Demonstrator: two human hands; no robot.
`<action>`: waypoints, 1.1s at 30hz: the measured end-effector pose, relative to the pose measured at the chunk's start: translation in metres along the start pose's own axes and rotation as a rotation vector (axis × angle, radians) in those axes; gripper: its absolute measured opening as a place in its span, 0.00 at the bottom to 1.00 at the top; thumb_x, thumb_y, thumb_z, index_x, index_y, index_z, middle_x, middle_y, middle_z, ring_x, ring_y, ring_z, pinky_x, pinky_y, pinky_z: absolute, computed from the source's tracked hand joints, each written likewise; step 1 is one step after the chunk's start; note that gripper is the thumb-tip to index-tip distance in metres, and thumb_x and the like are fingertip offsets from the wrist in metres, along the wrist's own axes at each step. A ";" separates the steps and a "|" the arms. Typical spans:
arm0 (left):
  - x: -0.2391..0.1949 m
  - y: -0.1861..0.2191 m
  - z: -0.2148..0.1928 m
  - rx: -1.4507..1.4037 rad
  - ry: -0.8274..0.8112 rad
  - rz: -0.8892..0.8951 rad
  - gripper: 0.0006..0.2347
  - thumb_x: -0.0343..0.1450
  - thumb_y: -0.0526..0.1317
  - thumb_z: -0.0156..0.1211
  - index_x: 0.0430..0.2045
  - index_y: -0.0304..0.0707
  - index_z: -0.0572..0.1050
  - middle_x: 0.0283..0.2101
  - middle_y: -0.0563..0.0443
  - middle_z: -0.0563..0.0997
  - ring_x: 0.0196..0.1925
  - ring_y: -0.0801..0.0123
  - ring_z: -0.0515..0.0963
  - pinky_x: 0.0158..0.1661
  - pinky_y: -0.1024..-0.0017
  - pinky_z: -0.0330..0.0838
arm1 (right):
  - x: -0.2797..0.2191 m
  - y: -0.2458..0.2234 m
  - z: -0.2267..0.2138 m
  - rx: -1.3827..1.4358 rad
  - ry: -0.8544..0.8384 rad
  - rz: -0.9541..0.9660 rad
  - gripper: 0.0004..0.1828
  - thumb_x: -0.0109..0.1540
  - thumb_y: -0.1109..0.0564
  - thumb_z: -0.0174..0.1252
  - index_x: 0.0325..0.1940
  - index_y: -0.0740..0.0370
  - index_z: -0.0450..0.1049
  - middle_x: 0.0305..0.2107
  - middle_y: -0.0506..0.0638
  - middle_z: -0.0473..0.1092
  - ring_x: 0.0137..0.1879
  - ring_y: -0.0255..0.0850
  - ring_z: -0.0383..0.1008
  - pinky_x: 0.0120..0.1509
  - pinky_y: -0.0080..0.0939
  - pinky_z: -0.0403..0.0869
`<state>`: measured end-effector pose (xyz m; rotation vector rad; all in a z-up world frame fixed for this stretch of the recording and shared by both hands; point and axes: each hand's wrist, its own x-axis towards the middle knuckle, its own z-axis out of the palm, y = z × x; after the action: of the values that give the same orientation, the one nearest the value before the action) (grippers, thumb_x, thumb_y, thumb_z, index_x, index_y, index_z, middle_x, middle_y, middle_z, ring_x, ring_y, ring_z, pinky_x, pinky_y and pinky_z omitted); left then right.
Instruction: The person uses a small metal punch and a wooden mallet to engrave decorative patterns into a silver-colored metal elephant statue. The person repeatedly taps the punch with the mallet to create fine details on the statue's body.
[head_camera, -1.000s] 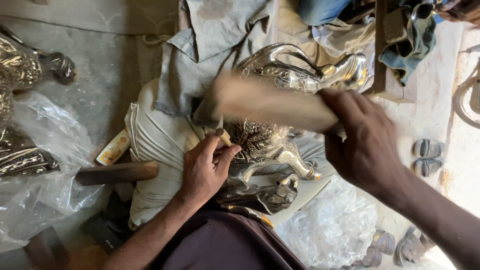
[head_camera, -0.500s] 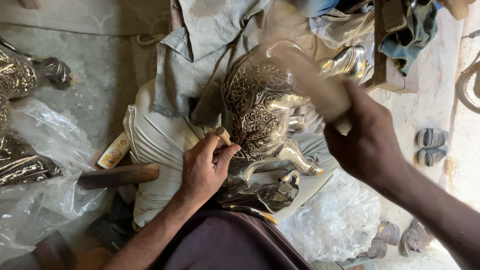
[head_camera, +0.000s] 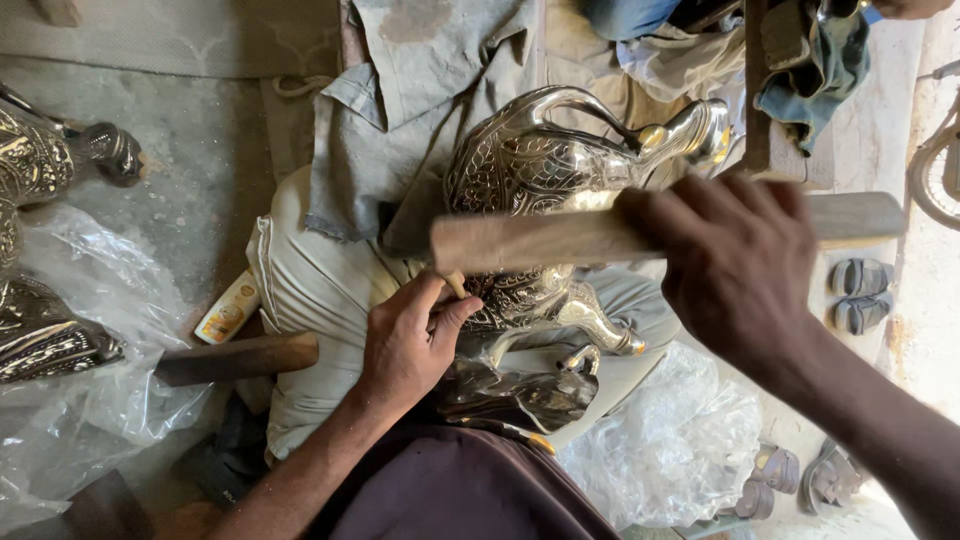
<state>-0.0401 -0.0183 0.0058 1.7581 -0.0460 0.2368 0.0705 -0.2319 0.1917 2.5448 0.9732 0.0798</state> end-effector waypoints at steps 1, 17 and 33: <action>0.000 0.001 0.000 -0.013 -0.002 -0.002 0.09 0.74 0.38 0.64 0.39 0.33 0.73 0.31 0.49 0.82 0.29 0.70 0.84 0.25 0.73 0.77 | -0.001 0.000 0.001 0.311 0.002 0.148 0.22 0.60 0.62 0.60 0.58 0.49 0.67 0.37 0.48 0.77 0.41 0.43 0.76 0.49 0.51 0.74; 0.006 -0.003 -0.003 -0.014 -0.021 0.012 0.09 0.73 0.40 0.65 0.36 0.33 0.72 0.31 0.50 0.82 0.31 0.68 0.85 0.28 0.70 0.77 | -0.012 -0.009 -0.006 0.323 -0.072 0.288 0.22 0.60 0.65 0.57 0.57 0.49 0.72 0.37 0.49 0.75 0.40 0.40 0.72 0.47 0.43 0.67; 0.002 -0.006 -0.002 -0.027 -0.010 0.056 0.08 0.72 0.38 0.65 0.38 0.34 0.75 0.33 0.49 0.82 0.31 0.72 0.83 0.27 0.75 0.78 | -0.024 -0.012 0.001 0.010 -0.141 0.165 0.21 0.62 0.63 0.57 0.58 0.47 0.74 0.37 0.46 0.74 0.39 0.42 0.72 0.50 0.48 0.67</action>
<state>-0.0370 -0.0151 0.0007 1.7327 -0.1056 0.2672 0.0454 -0.2400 0.1886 2.5952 0.7119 -0.0568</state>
